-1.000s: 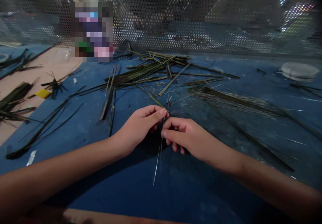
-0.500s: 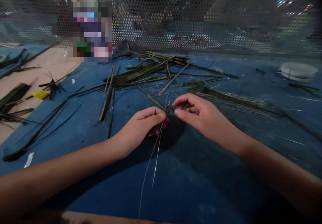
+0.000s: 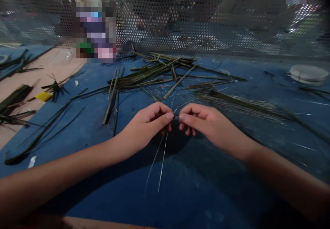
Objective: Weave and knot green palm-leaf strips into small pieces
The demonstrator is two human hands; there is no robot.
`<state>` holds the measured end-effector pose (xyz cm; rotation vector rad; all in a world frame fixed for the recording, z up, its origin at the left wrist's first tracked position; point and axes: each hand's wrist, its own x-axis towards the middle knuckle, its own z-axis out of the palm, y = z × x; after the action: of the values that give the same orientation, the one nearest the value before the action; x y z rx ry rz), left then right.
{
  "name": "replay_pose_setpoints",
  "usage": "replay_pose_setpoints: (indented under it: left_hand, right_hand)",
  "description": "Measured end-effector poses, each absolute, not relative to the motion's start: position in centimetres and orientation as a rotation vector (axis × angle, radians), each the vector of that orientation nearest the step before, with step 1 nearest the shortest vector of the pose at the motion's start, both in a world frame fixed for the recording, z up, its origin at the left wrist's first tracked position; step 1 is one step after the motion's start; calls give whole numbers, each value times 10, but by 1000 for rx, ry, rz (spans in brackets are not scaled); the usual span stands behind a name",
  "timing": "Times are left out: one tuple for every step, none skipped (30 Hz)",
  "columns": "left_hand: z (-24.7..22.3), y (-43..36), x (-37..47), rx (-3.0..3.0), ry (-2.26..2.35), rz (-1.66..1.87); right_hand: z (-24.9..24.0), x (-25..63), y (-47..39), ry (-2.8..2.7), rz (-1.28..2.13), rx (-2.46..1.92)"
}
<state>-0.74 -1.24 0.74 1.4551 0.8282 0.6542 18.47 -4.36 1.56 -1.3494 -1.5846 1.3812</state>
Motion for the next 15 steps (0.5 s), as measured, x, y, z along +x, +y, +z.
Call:
replay_pose_setpoints:
  left_hand:
    - [8,-13,-8,1443,832,659]
    - [8,-14,-8,1430,829,665]
    - [8,-16,-8,1416,821,668]
    - [8,-17,-7,1400,812,673]
    - [8,-18,-7,1381,806,676]
    - [8,-19,-7,1362,803,678]
    - [7,-19,-7,1342,805,679]
    - [7,-20,-7,1323,811,680]
    - [6,-20,-7,1308,820,682]
    - [6,-20,-7,1303,828,689]
    - [6,-20,-7,1310,835,698]
    - [5,-19,-7,1331,842,710]
    - [5,-19,-7,1366,852,722]
    - [6,-19,-7,1420,866,732]
    - [6,-18,-8,1491,883,741]
  right_hand:
    - [17,186,-43,-1540,1401,-1331]
    - [17,187,-42,-1506,1411,-1318]
    - [17,187,-42,-1484,1410,-1312]
    - [17,187,-42,-1469,1400,-1315]
    - [16,186,-42,-1450,1386,-1325]
    - [14,184,-43,-1423,1374,-1338]
    - [11,182,-44,-1386,1369,-1350]
    - [9,179,-46,-1342,1376,-1355]
    - [6,175,-48,-1297,1399,-1354]
    - [4,172,-50,-1254,1439,-1347]
    - [3,168,-52,-1216,1492,-1334]
    - [2,165,-54,-1180,1548,-1322]
    - [1,163,-56,-1142,1598,-1311]
    - [1,161,-57,-1106,1638,-1305]
    - [1,160,-58,-1075,1667,-1308]
